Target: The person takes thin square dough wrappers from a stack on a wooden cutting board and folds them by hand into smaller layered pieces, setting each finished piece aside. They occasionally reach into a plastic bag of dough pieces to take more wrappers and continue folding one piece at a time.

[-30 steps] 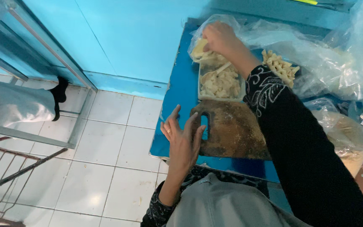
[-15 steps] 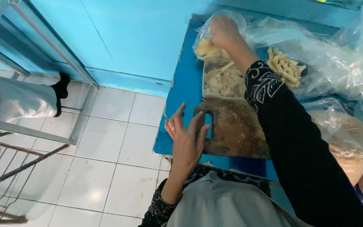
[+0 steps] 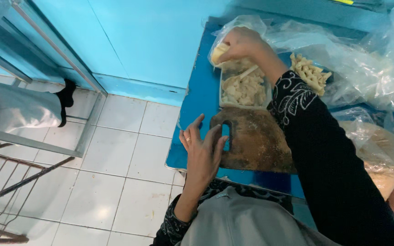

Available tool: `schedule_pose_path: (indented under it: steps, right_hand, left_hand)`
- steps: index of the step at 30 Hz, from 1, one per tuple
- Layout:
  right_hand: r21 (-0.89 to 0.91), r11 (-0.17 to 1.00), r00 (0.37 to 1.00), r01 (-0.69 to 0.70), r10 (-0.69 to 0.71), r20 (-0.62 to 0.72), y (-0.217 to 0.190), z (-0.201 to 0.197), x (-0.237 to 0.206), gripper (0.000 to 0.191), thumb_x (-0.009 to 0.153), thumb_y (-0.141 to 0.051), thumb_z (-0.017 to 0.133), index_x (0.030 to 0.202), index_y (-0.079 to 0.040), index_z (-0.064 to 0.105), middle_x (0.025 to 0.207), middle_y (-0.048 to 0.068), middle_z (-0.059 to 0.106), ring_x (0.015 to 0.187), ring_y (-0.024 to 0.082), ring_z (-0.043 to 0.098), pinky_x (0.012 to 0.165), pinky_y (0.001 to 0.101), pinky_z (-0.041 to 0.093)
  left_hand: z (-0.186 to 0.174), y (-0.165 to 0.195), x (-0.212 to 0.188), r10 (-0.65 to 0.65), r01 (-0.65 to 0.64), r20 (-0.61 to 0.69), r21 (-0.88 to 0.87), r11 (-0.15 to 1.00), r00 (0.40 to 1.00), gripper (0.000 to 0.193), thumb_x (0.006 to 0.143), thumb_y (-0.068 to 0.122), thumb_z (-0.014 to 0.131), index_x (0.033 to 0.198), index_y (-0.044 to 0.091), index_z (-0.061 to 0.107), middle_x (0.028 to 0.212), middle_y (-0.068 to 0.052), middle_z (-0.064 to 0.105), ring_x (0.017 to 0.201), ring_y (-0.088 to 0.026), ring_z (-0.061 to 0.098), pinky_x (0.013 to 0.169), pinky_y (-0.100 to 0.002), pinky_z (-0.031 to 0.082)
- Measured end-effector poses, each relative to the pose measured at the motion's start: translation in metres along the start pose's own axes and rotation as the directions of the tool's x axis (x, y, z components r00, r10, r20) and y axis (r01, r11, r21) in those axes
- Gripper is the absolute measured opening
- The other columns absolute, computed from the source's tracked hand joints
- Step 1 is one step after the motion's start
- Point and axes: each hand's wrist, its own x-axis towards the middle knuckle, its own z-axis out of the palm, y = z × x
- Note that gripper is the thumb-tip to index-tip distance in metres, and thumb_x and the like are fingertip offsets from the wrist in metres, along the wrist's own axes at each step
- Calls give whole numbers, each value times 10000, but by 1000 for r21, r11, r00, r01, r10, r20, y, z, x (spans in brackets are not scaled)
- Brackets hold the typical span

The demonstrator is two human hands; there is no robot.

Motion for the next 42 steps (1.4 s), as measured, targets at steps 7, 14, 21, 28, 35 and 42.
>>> schedule_pose_path:
  steps: [7, 14, 21, 28, 35, 42]
  right_hand:
    - [51, 963, 842, 263, -203, -500, 28, -3, 0, 348, 756, -309, 829, 973, -46, 757, 893, 186, 710, 841, 385, 686, 756, 492, 534]
    - [270, 936, 939, 225, -134, -316, 52, -36, -88, 408, 970, -374, 760, 1095, 3, 669, 860, 111, 659, 718, 204, 631, 639, 380, 503]
    - [430, 877, 954, 213, -282, 102, -60, 16, -257, 283, 844, -358, 719, 1006, -135, 657, 878, 89, 660, 901, 311, 648, 737, 493, 473]
    - [88, 992, 954, -96, 117, -275, -1, 2, -299, 226, 910, -218, 729, 1076, -90, 645, 954, 105, 628, 867, 332, 645, 730, 480, 485]
    - [385, 921, 946, 65, 66, -318, -62, 55, -307, 199, 849, -178, 747, 992, -69, 663, 1012, 131, 623, 791, 311, 661, 638, 431, 514]
    - [500, 864, 875, -63, 289, -388, -33, 40, -307, 207, 912, -214, 743, 1048, -72, 678, 927, 102, 636, 809, 293, 665, 688, 420, 511]
  left_hand:
    - [-5, 2, 1, 22, -22, -27, -12, 1000, 999, 302, 992, 289, 697, 1231, 104, 703, 1482, -205, 466, 1340, -417, 438, 1167, -646, 209]
    - [-9, 0, -2, 38, -39, -24, -29, 999, 999, 249, 1044, 261, 661, 1225, 96, 709, 1487, -196, 464, 1270, -380, 441, 1120, -551, 305]
    - [-17, 3, 1, 155, -154, 21, -3, 988, 988, 454, 941, 412, 778, 1272, 108, 712, 1542, -194, 415, 1362, -422, 394, 1156, -583, 262]
    - [-28, 7, 3, 219, -235, 245, 37, 971, 944, 644, 662, 602, 885, 1102, 162, 718, 1550, -174, 380, 1423, -420, 326, 1159, -686, 76]
    - [-30, 6, 6, 149, -168, 270, 50, 985, 951, 790, 665, 613, 885, 1274, 156, 676, 1601, -185, 294, 1455, -421, 273, 1187, -679, 57]
    - [-31, 6, 11, 94, -118, 318, 56, 991, 943, 918, 630, 627, 892, 1386, 195, 602, 1626, -190, 243, 1521, -394, 213, 1164, -707, 38]
